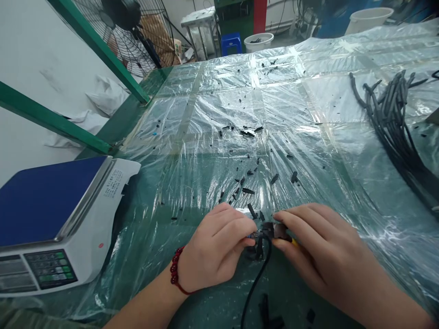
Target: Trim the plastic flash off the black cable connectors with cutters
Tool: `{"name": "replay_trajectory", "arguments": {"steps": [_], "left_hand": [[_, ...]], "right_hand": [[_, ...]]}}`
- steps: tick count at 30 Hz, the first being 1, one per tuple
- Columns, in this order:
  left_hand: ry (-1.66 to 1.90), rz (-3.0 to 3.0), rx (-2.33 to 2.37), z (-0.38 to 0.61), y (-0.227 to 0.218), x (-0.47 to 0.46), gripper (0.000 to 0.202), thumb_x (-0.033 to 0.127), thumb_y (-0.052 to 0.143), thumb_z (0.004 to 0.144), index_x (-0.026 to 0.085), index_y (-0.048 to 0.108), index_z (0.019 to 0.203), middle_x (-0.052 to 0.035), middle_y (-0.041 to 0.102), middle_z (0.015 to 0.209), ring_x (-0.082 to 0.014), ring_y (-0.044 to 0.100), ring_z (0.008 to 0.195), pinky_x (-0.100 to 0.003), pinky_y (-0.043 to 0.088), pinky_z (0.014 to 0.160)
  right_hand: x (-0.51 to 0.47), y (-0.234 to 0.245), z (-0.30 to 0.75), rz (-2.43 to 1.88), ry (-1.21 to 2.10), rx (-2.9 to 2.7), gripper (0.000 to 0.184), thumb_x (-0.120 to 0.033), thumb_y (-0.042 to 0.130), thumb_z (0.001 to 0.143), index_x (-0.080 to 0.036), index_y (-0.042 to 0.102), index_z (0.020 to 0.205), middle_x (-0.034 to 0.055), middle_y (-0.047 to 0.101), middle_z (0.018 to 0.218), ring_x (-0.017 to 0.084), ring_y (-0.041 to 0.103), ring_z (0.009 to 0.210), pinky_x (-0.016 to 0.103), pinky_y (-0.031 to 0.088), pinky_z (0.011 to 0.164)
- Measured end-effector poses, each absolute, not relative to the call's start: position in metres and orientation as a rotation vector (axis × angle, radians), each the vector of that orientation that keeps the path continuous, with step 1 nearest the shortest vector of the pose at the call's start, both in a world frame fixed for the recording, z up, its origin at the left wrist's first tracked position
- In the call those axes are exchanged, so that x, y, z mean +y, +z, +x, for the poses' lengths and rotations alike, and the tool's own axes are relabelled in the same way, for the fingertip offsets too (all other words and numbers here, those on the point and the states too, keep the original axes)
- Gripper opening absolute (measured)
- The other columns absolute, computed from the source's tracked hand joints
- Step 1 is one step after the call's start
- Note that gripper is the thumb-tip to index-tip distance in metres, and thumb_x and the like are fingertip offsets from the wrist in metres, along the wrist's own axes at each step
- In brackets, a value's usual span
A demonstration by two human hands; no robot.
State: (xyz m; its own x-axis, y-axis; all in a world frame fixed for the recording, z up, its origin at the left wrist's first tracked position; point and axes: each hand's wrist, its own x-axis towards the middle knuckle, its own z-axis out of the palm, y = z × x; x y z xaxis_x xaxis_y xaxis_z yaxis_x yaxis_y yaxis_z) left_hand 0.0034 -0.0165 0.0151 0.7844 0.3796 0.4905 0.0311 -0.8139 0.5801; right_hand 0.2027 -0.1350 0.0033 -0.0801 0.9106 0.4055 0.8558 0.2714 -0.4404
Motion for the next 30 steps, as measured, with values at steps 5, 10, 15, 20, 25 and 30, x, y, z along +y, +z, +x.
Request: {"name": "replay_trajectory", "arguments": {"steps": [5,10,15,20,25,30], "left_hand": [[0.579,2.067,0.205,0.004,0.018,-0.008,0.025,0.038,0.046,0.105,0.020,0.059,0.092,-0.0030,0.058,0.071,-0.0157,0.054,0.064,-0.028,0.047,0.061],[0.501,1.807,0.198,0.006,0.001,-0.009,0.030,0.044,0.043,0.105,0.022,0.055,0.088,-0.0030,0.055,0.067,-0.0164,0.055,0.061,-0.030,0.048,0.060],[0.600,1.777,0.217,0.009,-0.009,-0.015,0.037,0.055,0.049,0.101,0.019,0.059,0.095,-0.0024,0.055,0.072,-0.0142,0.054,0.061,-0.027,0.047,0.059],[0.712,1.905,0.398,0.014,-0.005,-0.021,0.051,0.063,0.057,0.094,0.018,0.052,0.070,0.0039,0.042,0.058,-0.0100,0.039,0.050,-0.024,0.031,0.048],[0.687,2.097,0.551,0.012,0.000,-0.025,0.039,0.032,0.045,0.102,0.019,0.045,0.065,0.0048,0.035,0.056,-0.0097,0.032,0.049,-0.026,0.025,0.049],[0.636,1.920,0.629,0.009,0.000,-0.025,0.019,0.028,0.049,0.099,0.019,0.056,0.084,0.0045,0.046,0.061,-0.0098,0.042,0.051,-0.022,0.035,0.049]], "right_hand": [[-0.136,0.008,0.206,-1.487,-0.024,-1.980,0.025,-0.023,0.063,0.097,-0.013,0.064,0.120,0.0111,0.071,0.107,0.027,0.061,0.100,0.049,0.048,0.090],[-0.138,0.012,0.203,-1.455,-0.050,-2.001,0.027,-0.022,0.066,0.095,-0.011,0.067,0.119,0.0126,0.072,0.106,0.029,0.062,0.099,0.052,0.048,0.091],[-0.136,0.011,0.199,-1.487,-0.088,-1.980,0.023,-0.023,0.066,0.095,-0.011,0.070,0.115,0.0114,0.074,0.103,0.029,0.065,0.095,0.051,0.048,0.087],[-0.138,0.006,0.195,-1.532,-0.121,-1.988,0.025,-0.025,0.064,0.097,-0.013,0.070,0.118,0.0096,0.075,0.106,0.030,0.067,0.096,0.053,0.046,0.090],[-0.139,0.002,0.192,-1.556,-0.133,-2.008,0.026,-0.026,0.064,0.097,-0.014,0.070,0.120,0.0090,0.075,0.107,0.030,0.067,0.097,0.052,0.045,0.092],[-0.136,0.001,0.192,-1.540,-0.111,-2.038,0.024,-0.025,0.064,0.097,-0.014,0.071,0.117,0.0089,0.075,0.103,0.029,0.067,0.095,0.051,0.045,0.090]]}}
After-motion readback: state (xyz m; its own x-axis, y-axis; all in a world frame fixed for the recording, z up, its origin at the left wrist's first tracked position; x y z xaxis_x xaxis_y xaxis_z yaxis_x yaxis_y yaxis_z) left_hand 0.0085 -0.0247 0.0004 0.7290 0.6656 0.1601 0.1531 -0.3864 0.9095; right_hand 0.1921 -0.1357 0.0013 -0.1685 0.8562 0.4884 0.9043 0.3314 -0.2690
